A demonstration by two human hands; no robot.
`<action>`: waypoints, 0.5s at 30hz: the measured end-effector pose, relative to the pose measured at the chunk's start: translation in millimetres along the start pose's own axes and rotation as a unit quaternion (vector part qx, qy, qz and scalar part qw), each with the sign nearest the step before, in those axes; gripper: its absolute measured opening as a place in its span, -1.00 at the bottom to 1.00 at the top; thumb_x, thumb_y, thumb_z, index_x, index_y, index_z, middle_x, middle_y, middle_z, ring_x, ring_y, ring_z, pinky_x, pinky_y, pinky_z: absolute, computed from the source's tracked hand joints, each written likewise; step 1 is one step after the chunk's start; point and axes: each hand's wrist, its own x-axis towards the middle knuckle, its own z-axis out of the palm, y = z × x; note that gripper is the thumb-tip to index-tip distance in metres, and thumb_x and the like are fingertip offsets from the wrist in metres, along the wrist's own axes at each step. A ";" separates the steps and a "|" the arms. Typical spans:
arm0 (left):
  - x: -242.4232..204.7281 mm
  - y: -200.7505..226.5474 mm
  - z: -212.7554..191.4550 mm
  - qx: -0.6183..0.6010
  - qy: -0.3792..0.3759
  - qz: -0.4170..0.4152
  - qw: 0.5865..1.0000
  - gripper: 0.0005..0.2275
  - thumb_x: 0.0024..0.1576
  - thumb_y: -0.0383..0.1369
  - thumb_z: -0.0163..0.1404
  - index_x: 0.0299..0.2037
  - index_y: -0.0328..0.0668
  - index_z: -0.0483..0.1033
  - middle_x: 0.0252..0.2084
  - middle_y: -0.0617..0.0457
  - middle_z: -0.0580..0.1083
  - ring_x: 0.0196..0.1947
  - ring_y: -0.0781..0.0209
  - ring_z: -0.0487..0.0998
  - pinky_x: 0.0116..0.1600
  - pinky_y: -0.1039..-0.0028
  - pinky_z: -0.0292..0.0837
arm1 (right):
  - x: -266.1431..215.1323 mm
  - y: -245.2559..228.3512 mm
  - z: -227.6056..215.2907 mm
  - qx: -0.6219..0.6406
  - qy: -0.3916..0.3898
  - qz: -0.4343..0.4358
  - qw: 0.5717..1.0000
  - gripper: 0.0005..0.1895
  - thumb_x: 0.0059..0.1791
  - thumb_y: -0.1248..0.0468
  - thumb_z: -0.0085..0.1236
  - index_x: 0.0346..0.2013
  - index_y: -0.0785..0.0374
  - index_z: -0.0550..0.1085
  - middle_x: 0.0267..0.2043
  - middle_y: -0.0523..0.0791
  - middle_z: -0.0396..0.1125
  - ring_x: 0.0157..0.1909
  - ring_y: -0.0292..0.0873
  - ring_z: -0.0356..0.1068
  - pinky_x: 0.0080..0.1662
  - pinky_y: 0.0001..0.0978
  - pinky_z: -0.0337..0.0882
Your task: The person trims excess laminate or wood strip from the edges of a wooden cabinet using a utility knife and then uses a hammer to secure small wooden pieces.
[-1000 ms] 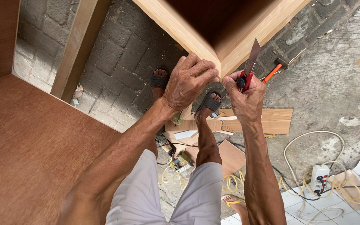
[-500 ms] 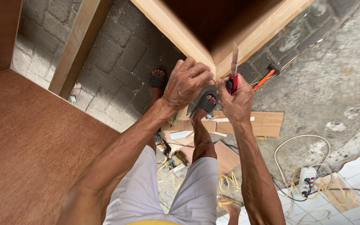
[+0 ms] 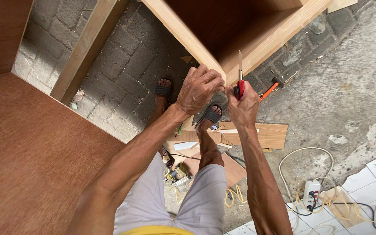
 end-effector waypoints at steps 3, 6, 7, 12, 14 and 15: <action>-3.4 4.4 -5.8 0.007 -0.029 -0.012 0.999 -0.81 0.19 -0.15 0.08 -0.15 -0.01 0.50 -0.07 0.17 0.47 -0.12 0.12 0.47 -0.14 0.37 0.37 | -4.4 -35.8 -8.7 0.130 -0.042 0.057 0.989 -0.88 0.04 0.36 0.21 -0.39 0.27 0.47 -0.45 -0.06 0.47 -0.61 -0.34 0.30 -0.46 -0.55 0.32; -16.0 7.8 -20.3 -0.030 -0.070 -0.090 0.993 -0.80 0.27 -0.22 0.05 0.04 0.02 0.54 0.07 0.08 0.49 -0.06 0.18 0.48 -0.03 0.46 0.41 | -7.8 -42.5 -12.0 0.142 -0.039 0.061 0.987 -0.87 0.06 0.35 0.21 -0.38 0.29 0.50 -0.44 -0.04 0.48 -0.61 -0.35 0.32 -0.49 -0.58 0.33; -22.8 10.4 -24.7 -0.030 -0.069 -0.091 0.993 -0.80 0.27 -0.22 0.05 0.04 0.02 0.54 0.07 0.08 0.49 -0.06 0.18 0.48 -0.03 0.46 0.41 | -8.9 -39.2 -10.4 0.141 -0.040 0.060 0.987 -0.87 0.06 0.35 0.21 -0.38 0.29 0.50 -0.44 -0.04 0.48 -0.61 -0.35 0.32 -0.49 -0.58 0.33; -75.2 16.1 -4.8 -0.220 0.014 -0.281 0.934 -0.77 0.24 -0.26 0.14 0.06 -0.06 0.55 -0.05 -0.01 0.51 -0.16 0.04 0.57 -0.13 0.35 0.52 | -1.2 -4.4 6.3 0.059 0.024 0.041 0.997 -0.85 0.02 0.33 0.32 -0.40 0.25 0.51 -0.54 -0.11 0.44 -0.64 -0.33 0.29 -0.51 -0.59 0.30; -72.6 49.6 -18.8 -0.270 0.010 -0.359 0.893 -0.69 0.20 -0.18 0.17 0.07 -0.10 0.54 -0.07 -0.04 0.55 -0.19 0.11 0.59 -0.14 0.41 0.54 | -20.2 -0.5 5.5 0.019 0.050 0.036 0.998 -0.81 0.01 0.25 0.35 -0.38 0.25 0.50 -0.54 -0.05 0.40 -0.59 -0.18 0.33 -0.46 -0.40 0.31; -69.9 63.3 -25.5 -0.319 0.006 -0.435 0.842 -0.61 0.16 -0.11 0.20 0.09 -0.14 0.53 -0.09 -0.07 0.58 -0.22 0.17 0.60 -0.15 0.48 0.56 | -26.8 1.0 7.2 -0.023 0.075 0.031 0.996 -0.74 0.01 0.18 0.38 -0.35 0.26 0.48 -0.55 0.02 0.37 -0.54 -0.04 0.36 -0.40 -0.22 0.32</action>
